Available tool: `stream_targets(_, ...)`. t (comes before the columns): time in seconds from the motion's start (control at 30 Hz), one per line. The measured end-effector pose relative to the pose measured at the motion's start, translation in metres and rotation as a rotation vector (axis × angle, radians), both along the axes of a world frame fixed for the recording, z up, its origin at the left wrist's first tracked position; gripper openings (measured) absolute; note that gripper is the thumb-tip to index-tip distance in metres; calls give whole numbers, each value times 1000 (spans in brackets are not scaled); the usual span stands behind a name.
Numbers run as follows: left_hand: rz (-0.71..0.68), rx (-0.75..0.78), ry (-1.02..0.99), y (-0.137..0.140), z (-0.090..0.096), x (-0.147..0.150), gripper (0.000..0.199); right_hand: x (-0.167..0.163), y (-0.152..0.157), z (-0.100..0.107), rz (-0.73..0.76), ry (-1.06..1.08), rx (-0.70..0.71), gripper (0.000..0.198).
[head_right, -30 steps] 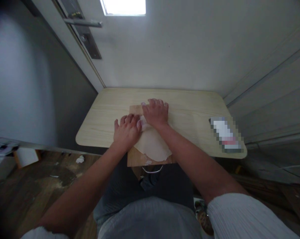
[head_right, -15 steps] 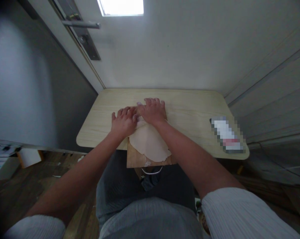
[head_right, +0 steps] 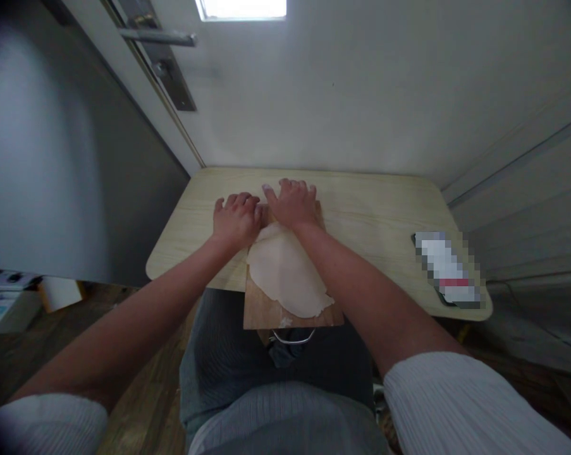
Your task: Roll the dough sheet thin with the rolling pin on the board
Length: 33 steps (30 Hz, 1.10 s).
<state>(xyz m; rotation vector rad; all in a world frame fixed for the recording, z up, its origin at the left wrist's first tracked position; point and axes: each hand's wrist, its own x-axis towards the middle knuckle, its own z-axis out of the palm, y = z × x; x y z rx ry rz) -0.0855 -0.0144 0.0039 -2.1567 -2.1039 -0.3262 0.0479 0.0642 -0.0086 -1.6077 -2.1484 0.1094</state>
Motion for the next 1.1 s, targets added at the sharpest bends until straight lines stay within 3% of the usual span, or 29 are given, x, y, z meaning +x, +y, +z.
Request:
stream_targets(0.27,5,-11,30,6,-2,-2,45,-2,4,0,-21,-28,-1,62)
stream_targets(0.53,-5,-43,-11,-11,-10,7,42,9,-14,-6,-45,-97,-18,59)
stream_targets(0.8,-29,7,-51,-50,-14,30,50,34,-58,-9,-81,-162,-77,54)
stream_targets(1.0,-215,52,-171,-96,-10,41,44,68,-111,-14,-32,-199,-15,53)
stream_targets(1.1,-225,49,-181,-114,-7,35,40,84,-135,-15,-7,-188,-16,54)
